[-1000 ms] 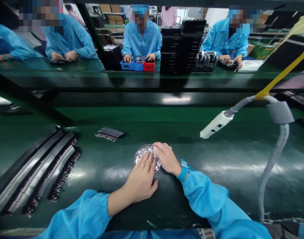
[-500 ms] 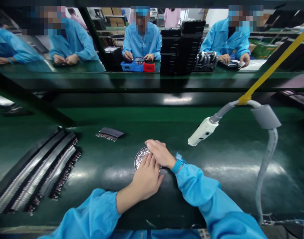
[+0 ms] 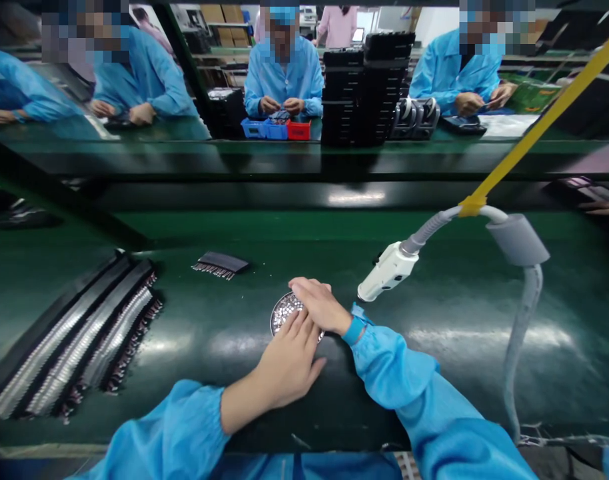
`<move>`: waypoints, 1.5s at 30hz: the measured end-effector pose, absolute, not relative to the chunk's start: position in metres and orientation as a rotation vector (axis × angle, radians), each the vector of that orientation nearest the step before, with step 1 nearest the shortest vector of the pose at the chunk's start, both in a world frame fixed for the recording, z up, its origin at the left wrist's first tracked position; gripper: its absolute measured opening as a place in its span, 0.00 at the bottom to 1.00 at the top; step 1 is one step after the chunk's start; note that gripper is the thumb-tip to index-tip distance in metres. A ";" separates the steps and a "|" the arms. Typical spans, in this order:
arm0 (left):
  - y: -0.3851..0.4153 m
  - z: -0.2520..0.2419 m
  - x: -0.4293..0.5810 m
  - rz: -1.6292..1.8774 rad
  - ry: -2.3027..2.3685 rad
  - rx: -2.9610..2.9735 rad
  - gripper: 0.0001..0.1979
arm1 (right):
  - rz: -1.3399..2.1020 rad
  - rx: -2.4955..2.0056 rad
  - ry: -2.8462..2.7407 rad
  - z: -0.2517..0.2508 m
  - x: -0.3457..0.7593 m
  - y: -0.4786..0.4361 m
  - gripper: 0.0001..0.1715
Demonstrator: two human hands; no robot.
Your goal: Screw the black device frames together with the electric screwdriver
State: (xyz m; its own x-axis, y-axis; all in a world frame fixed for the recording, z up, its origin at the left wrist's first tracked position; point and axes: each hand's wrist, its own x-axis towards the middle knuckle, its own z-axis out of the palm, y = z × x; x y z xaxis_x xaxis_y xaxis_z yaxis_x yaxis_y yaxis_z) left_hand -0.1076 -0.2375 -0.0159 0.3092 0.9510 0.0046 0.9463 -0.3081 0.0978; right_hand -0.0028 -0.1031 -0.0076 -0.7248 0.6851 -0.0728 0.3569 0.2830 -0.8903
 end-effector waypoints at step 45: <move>-0.158 -0.044 -0.281 0.771 2.074 2.332 0.11 | 0.883 -0.648 -2.819 0.014 -0.068 -0.053 0.11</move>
